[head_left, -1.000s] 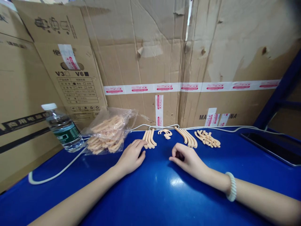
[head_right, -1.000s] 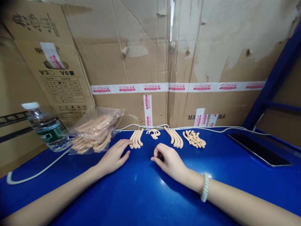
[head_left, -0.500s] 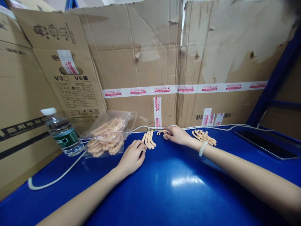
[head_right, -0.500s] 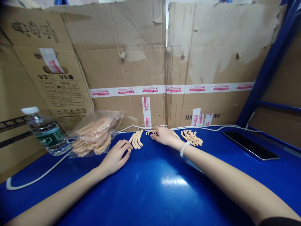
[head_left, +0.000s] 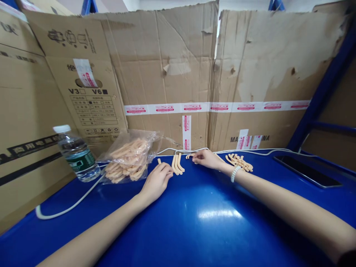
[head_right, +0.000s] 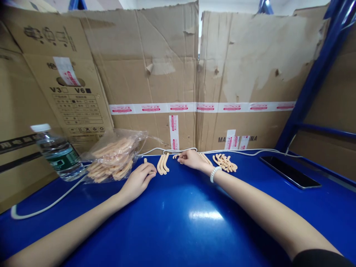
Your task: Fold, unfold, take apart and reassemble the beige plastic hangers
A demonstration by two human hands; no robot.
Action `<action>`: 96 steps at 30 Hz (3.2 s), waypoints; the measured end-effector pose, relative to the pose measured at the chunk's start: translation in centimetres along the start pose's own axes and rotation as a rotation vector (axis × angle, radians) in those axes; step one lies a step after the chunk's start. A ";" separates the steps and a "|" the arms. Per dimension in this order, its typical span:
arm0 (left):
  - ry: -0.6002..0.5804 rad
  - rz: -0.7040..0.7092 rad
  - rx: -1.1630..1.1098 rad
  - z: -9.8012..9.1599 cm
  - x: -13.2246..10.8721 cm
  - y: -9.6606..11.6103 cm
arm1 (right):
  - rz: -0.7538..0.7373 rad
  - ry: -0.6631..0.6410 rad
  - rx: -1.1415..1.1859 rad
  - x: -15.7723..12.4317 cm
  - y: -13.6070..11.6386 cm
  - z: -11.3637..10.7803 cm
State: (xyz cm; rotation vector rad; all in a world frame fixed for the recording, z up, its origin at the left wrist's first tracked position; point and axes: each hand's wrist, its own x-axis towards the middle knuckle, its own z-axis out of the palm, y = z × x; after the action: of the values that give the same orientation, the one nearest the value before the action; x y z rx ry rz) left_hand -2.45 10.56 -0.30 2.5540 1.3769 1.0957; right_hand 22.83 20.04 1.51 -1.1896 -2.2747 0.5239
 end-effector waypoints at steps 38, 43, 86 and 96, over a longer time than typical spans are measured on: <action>-0.032 -0.535 -1.225 2.2 -2.0 9.1 | 0.254 0.089 1.243 -11.9 -5.7 2.0; 0.026 -0.521 -1.138 2.5 -2.3 8.9 | 0.202 -0.041 1.260 -12.4 -6.3 2.2; -0.021 -0.442 -0.925 2.0 -2.4 9.8 | 0.262 -0.044 1.146 -12.5 -6.5 2.9; -0.061 -0.483 -1.004 1.9 -2.3 10.2 | 0.211 -0.035 1.047 -12.6 -6.7 2.8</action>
State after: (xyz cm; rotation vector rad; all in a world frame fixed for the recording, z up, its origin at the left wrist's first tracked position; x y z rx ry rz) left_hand 5.19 3.26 0.49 1.4434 0.9577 1.1654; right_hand 22.91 5.63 -0.37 -0.8317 -1.4765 1.5589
